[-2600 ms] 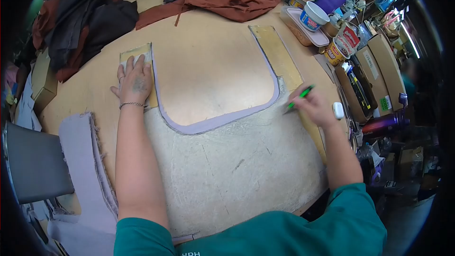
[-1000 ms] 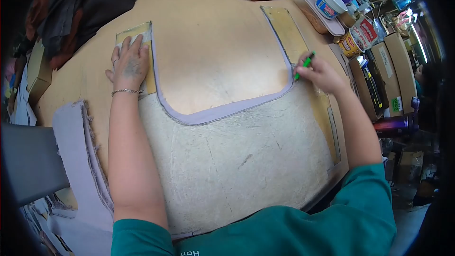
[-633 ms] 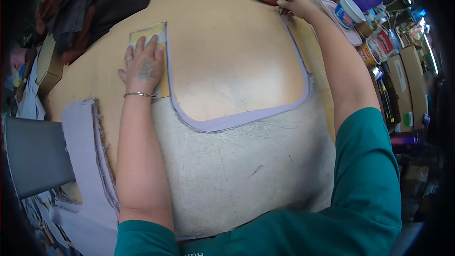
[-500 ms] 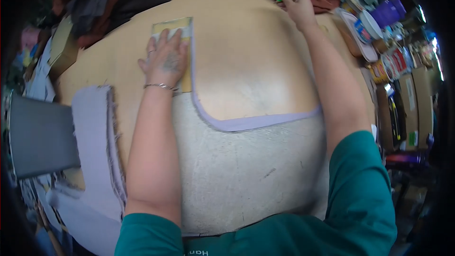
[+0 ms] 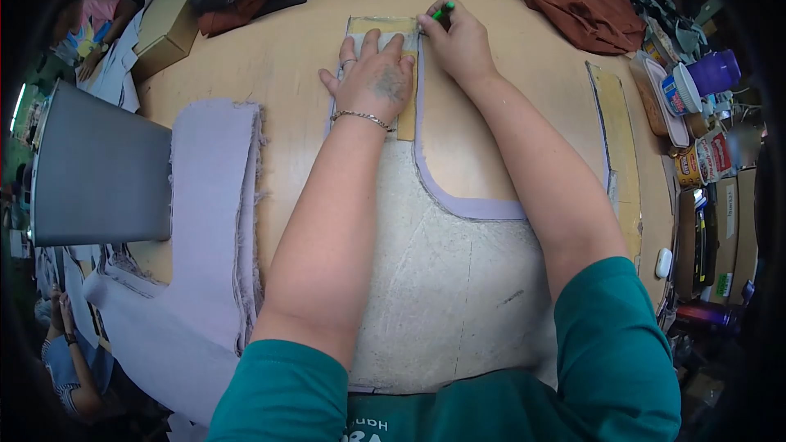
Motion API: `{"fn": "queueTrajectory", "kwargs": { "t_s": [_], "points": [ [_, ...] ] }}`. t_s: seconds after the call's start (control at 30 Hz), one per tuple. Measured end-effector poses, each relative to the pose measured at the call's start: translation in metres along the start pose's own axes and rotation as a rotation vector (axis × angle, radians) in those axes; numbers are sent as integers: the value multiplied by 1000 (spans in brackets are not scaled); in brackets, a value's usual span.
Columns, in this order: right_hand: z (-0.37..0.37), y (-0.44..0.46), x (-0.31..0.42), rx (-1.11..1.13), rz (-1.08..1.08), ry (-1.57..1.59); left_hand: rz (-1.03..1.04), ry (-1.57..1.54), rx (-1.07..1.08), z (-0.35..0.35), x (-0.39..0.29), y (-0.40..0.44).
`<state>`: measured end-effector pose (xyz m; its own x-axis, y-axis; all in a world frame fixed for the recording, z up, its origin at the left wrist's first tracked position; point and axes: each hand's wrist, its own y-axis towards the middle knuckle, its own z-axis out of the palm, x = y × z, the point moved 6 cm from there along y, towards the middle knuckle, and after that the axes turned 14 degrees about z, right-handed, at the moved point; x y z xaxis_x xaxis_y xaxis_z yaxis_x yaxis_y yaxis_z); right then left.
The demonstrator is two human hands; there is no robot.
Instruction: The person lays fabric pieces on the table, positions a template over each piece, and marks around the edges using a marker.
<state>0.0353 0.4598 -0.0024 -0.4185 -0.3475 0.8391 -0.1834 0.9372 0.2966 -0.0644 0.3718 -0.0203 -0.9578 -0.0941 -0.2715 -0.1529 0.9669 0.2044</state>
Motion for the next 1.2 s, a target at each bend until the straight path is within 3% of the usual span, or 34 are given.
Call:
{"fn": "queueTrajectory", "kwargs": {
  "t_s": [0.13, 0.3, 0.47, 0.5, 0.57, 0.63, 0.7, 0.77, 0.83, 0.97, 1.1, 1.2],
  "points": [
    [-14, -82, 39, 102, -192, -141, -1, -80, 15, -1, 3, -1],
    [-48, -172, 62, 392, -307, -134, 8, 0, 39, 1, 5, 1],
    [-146, -183, 12, 318, 23, -242, -37, 51, 98, 1, 2, 3],
    [-173, -180, -17, 342, 316, -136, -48, 53, 110, 1, 1, 5],
    [-227, -169, -57, 306, 458, -90, -46, 42, 111, 0, -2, 6],
    [-259, -148, -85, 333, 475, 31, -52, 44, 114, 1, 1, 4],
    [-266, -116, -100, 390, 580, -379, -49, 46, 112, 2, 1, 6],
    [-257, -71, -112, 393, 455, -451, -37, 47, 100, 3, 3, 7],
    [-248, -24, -123, 348, 421, -465, -20, 46, 86, 6, 6, 7],
    [-228, 51, -151, 97, 278, -107, 1, 42, 46, 2, 4, 6],
    [-240, 52, -158, -142, 224, 248, 54, 18, -50, -2, 0, 5],
    [-281, 40, -178, -404, 339, 455, 341, -54, -266, -17, -21, 3]
  ]
}}
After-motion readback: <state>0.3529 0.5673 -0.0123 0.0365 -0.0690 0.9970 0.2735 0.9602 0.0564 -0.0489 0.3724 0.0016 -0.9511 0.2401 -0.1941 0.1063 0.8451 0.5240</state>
